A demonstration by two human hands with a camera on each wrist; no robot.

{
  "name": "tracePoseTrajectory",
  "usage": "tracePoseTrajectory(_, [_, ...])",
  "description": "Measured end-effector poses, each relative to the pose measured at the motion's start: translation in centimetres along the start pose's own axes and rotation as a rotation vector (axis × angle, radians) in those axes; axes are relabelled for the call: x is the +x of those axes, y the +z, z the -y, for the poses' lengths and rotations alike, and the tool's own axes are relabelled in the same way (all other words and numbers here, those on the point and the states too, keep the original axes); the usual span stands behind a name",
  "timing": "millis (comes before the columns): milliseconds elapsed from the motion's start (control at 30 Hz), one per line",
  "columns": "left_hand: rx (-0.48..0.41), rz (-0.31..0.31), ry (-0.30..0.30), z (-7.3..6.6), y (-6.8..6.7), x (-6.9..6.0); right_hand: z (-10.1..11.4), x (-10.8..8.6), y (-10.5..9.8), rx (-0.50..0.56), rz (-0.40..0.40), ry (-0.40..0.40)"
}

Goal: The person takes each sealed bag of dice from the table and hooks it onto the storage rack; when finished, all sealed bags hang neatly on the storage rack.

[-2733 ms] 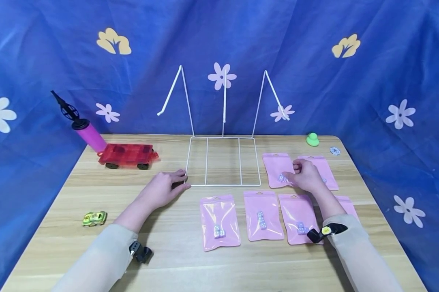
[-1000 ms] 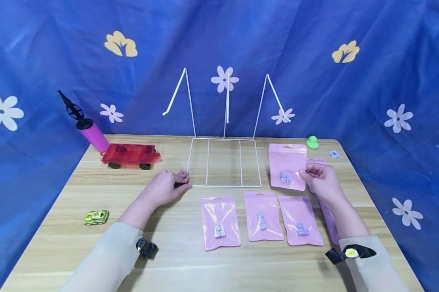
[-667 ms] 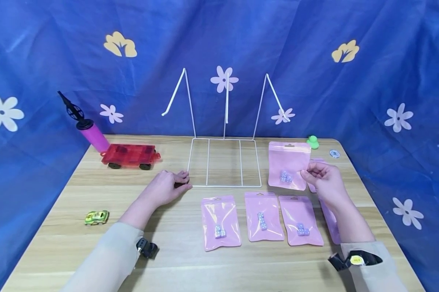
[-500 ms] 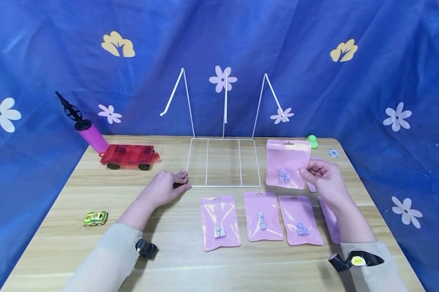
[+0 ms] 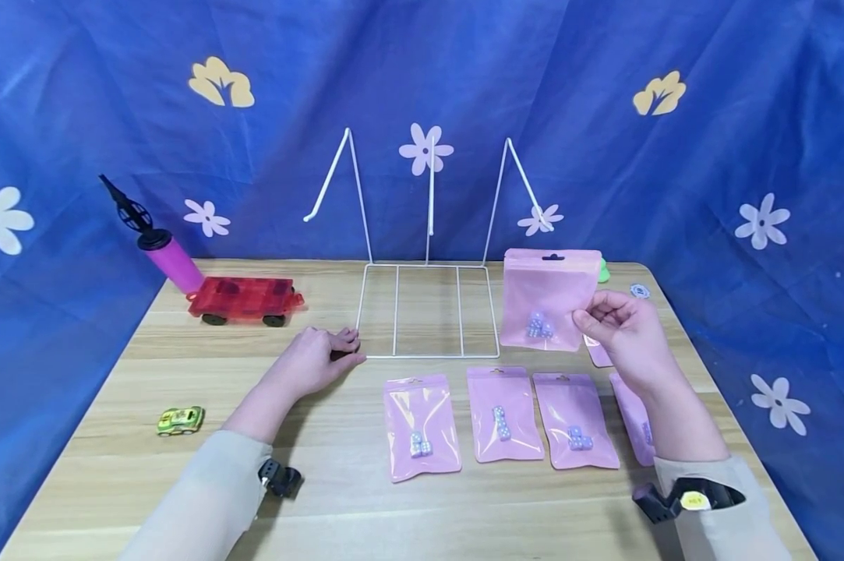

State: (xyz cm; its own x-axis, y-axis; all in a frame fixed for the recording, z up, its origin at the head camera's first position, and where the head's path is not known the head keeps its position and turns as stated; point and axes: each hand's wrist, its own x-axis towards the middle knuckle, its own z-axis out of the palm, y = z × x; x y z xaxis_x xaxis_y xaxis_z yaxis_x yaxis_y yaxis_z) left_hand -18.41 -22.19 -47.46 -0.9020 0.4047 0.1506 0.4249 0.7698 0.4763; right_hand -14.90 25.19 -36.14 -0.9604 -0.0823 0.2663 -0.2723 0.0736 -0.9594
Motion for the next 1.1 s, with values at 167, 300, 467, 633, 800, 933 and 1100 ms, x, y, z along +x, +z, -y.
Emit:
tracePoseTrajectory(167, [0.004,-0.007,0.006,0.1,0.0,0.0,0.8,0.6,0.4,0.042,-0.013,-0.036])
tracePoseTrajectory(300, [0.004,-0.001,0.004,0.2,-0.1,0.1,1.4,1.1,0.6,0.068,-0.017,-0.047])
tracePoseTrajectory(467, [0.002,0.008,-0.007,0.3,-0.3,0.2,1.9,1.8,0.7,0.061,-0.022,-0.052])
tracePoseTrajectory(633, [0.000,0.012,-0.011,0.3,-0.3,0.1,1.6,2.6,0.8,0.082,-0.008,-0.047])
tracePoseTrajectory(800, [-0.007,0.019,-0.016,0.2,0.0,0.0,1.0,3.2,0.8,0.113,0.018,-0.045])
tracePoseTrajectory(933, [-0.011,0.015,-0.005,0.0,0.1,-0.1,0.7,3.4,0.8,0.107,0.007,-0.039])
tracePoseTrajectory(1100, [-0.008,-0.003,0.008,-0.2,0.1,-0.1,0.4,3.8,0.8,0.116,0.002,-0.024])
